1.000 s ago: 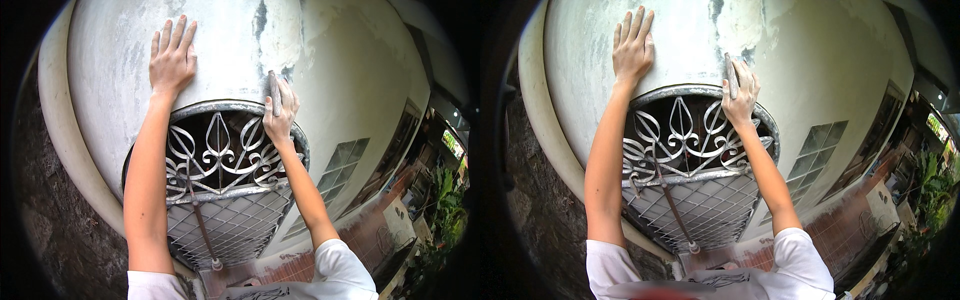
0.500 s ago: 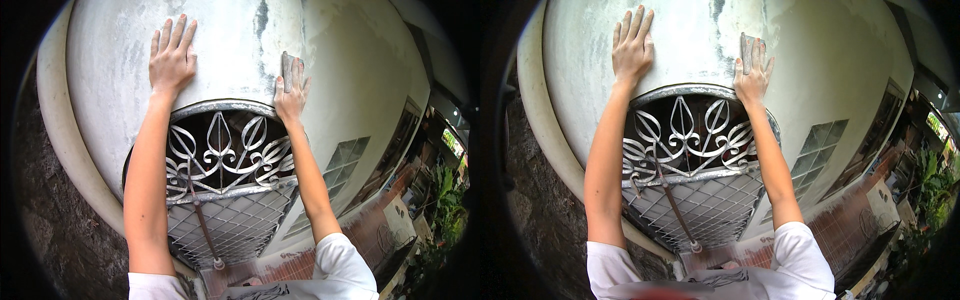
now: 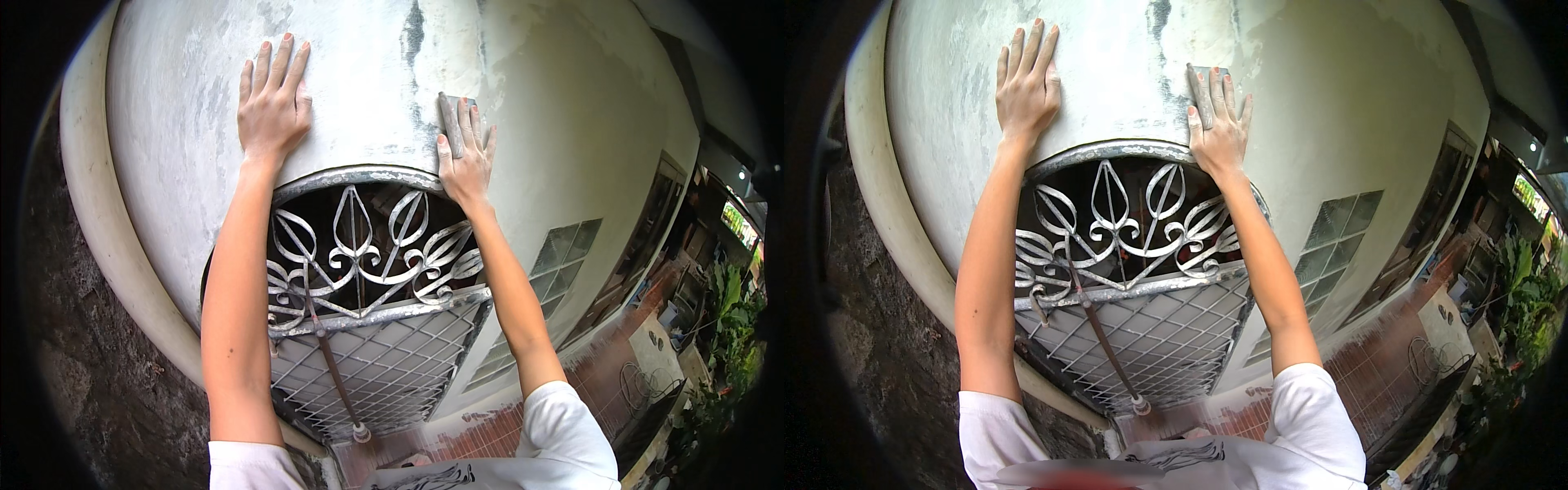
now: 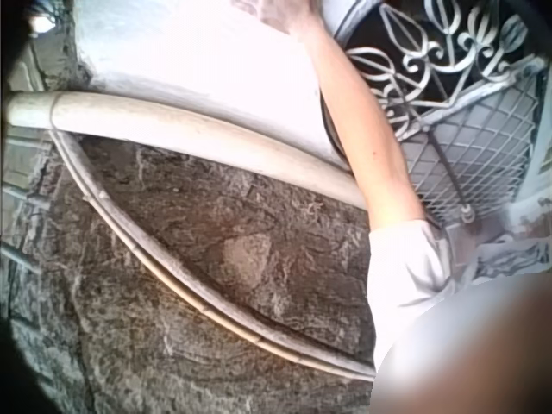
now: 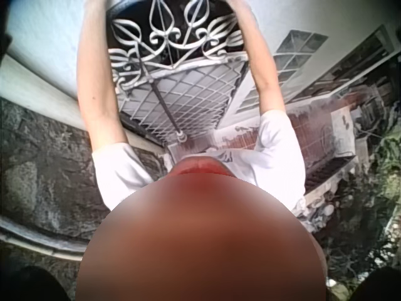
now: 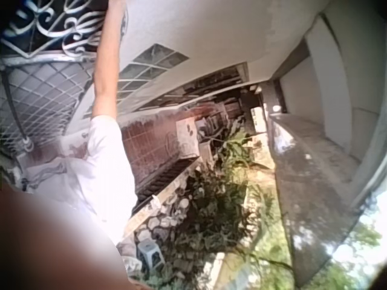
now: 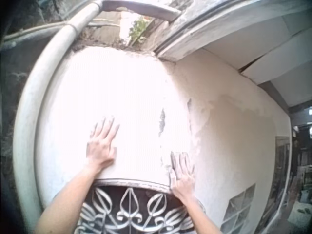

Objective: The person smooths a white plastered wall using a sanding block held in the right hand while the left hand supports the surface. The person repeatedly rubs the block over the wall area above a decorative metal vent, moving the block in circular and back-and-forth motions.

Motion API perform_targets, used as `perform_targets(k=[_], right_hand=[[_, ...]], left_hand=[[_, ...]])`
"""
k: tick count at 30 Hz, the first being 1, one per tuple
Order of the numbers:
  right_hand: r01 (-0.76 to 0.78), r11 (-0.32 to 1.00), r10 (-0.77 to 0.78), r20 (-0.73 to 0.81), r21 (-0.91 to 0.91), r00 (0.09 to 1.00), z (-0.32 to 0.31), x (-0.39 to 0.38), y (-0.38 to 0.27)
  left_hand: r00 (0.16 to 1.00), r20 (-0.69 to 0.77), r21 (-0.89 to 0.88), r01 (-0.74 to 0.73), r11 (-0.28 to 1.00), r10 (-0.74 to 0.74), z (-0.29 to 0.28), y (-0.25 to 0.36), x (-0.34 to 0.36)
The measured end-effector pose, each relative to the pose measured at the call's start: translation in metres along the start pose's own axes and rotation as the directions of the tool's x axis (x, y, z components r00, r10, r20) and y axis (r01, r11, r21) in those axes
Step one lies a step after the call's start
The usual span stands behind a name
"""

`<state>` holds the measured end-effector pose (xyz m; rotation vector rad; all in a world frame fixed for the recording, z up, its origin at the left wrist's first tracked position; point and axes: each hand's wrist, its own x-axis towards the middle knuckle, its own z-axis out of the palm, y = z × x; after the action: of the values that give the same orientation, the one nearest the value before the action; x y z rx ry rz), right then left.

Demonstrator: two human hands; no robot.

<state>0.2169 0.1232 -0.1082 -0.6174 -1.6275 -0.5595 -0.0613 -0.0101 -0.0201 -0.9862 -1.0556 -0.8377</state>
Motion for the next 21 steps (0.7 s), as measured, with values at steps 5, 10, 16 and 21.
perform_targets(k=[5,10,16,21], right_hand=[[0.170,0.983,-0.156,0.181,-0.066,0.971,0.003,0.000,-0.003],[-0.101,0.990,0.109,-0.080,0.102,0.991,0.001,0.010,-0.010],[0.097,0.949,-0.168,0.220,0.301,0.961,-0.023,-0.020,-0.037],[-0.490,0.609,0.093,0.558,0.623,0.825,-0.069,-0.112,-0.047]], left_hand=[[1.000,0.009,0.012,-0.008,1.000,0.008,-0.001,0.000,-0.002],[0.999,0.033,0.006,0.005,1.000,-0.005,-0.007,0.002,-0.010],[0.993,0.110,0.043,0.033,0.999,-0.037,-0.014,0.008,-0.019],[0.988,0.154,-0.006,0.024,1.000,-0.023,-0.024,0.011,-0.047]])
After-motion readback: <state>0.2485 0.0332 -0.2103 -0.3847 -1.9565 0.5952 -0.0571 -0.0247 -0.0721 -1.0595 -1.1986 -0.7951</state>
